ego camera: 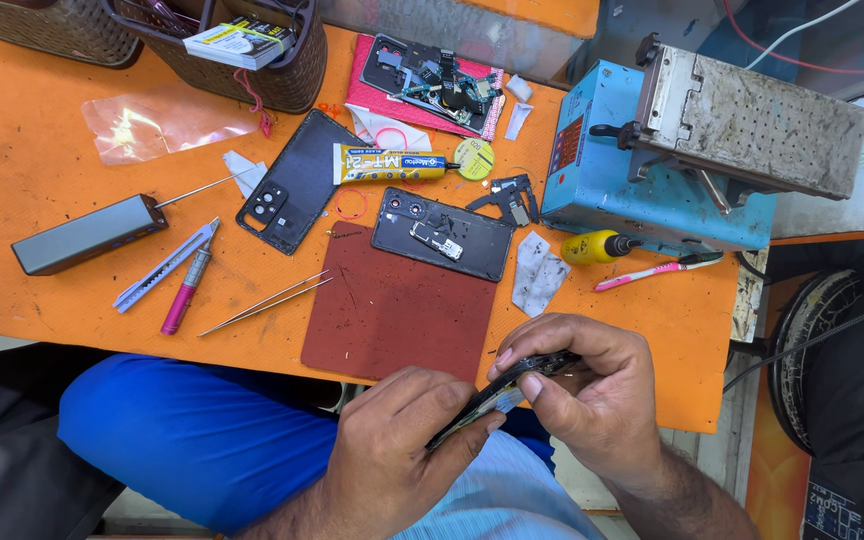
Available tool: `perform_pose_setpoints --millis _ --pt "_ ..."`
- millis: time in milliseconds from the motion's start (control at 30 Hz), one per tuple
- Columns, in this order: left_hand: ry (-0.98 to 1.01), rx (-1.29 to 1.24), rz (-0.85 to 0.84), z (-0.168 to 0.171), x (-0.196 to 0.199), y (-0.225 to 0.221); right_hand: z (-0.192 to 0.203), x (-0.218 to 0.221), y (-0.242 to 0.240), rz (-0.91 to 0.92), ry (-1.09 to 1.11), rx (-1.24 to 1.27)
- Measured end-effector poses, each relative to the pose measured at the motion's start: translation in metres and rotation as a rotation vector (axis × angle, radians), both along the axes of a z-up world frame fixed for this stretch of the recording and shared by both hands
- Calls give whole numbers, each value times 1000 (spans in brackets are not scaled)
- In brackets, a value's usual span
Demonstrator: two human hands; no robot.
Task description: The person applies adhesive from a tube to the internal frame of a mobile phone, places a battery and internal components into the frame, and then secures the phone assembly with rubber bands before wiping the surface with a cloth.
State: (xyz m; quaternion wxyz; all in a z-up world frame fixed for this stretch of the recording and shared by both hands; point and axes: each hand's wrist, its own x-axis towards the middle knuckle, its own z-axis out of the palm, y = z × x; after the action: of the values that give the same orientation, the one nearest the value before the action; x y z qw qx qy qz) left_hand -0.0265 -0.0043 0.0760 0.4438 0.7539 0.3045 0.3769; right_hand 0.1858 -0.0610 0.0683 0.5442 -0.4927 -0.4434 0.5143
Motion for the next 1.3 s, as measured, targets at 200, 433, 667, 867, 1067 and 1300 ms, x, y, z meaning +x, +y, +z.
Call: perform_pose_setpoints --millis 200,433,667,867,1067,1300 --pt "5 5 2 0 0 0 -2 0 0 -15 10 8" --pt "-1 2 -1 0 1 1 -3 0 1 -21 26 17" --pt "11 1 -9 2 2 1 -3 -1 0 -41 2 14" --pt "-1 0 -1 3 4 0 0 -2 1 -43 24 6" --pt "15 21 1 4 3 -1 1 -2 0 -34 -8 28" --pt "4 22 6 4 4 -2 -1 -3 -1 -51 53 17"
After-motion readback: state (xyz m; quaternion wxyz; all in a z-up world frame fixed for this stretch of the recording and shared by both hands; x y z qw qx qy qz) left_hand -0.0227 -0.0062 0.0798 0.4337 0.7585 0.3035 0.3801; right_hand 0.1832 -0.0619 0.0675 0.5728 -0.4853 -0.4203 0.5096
